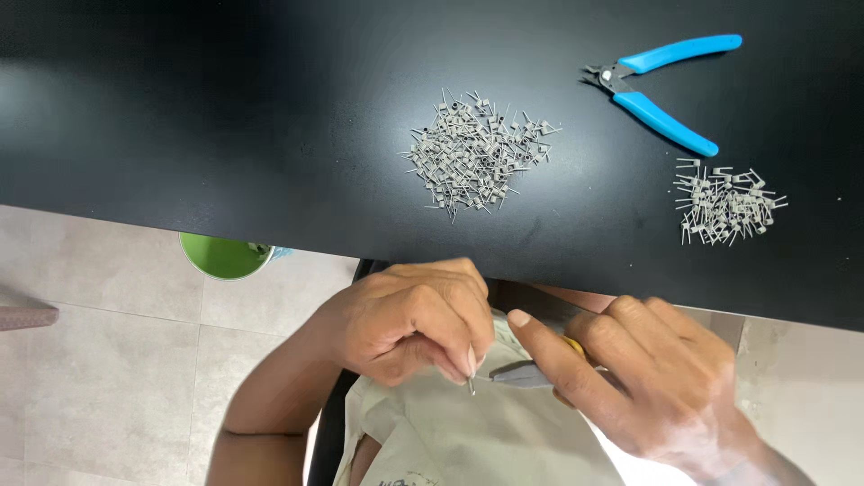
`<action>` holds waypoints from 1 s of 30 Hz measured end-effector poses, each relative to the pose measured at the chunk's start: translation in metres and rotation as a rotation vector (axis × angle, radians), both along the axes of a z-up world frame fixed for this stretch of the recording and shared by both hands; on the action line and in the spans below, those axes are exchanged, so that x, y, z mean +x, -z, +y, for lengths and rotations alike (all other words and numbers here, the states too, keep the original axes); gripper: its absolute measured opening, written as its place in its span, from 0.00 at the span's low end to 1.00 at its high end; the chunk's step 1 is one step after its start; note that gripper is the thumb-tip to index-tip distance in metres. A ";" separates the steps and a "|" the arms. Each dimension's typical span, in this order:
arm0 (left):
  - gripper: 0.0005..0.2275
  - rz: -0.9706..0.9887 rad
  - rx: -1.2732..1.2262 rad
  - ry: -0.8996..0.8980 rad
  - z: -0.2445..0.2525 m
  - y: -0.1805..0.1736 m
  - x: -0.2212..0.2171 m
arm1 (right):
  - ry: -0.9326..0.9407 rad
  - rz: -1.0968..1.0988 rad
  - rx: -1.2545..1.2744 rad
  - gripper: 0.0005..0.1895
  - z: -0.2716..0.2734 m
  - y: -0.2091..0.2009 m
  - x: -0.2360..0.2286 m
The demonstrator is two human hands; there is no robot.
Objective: The person uses pliers to trim the leads of small electronic components, likely diodes, one by one. They pick each component from a pile on the table, cut the leads, and place the trimmed piece into a separate pile. The process is repetitive and continues throughout the clip.
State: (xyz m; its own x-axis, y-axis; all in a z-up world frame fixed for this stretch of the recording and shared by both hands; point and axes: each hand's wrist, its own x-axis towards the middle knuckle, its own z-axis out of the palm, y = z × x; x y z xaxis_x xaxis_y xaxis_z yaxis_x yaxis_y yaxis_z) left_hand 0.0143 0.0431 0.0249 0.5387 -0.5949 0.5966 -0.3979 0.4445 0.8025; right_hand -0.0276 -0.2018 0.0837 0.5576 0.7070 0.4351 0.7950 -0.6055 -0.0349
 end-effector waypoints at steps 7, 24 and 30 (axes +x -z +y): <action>0.01 0.018 0.042 0.160 0.005 -0.001 0.001 | -0.103 0.014 -0.030 0.09 -0.005 -0.011 0.013; 0.06 0.790 0.759 -0.009 -0.003 -0.062 0.049 | 0.185 0.235 0.196 0.13 -0.053 0.008 -0.019; 0.12 0.893 1.074 -0.074 -0.017 -0.091 0.064 | 0.646 0.947 0.545 0.16 -0.022 0.055 -0.064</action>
State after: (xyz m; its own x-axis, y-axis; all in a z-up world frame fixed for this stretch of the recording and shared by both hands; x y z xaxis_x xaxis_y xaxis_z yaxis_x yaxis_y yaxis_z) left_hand 0.0787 0.0266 0.1161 0.5399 -0.4906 -0.6839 0.4270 -0.5406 0.7249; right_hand -0.0917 -0.2234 0.0290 0.9837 0.0466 -0.1736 -0.1113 -0.6003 -0.7920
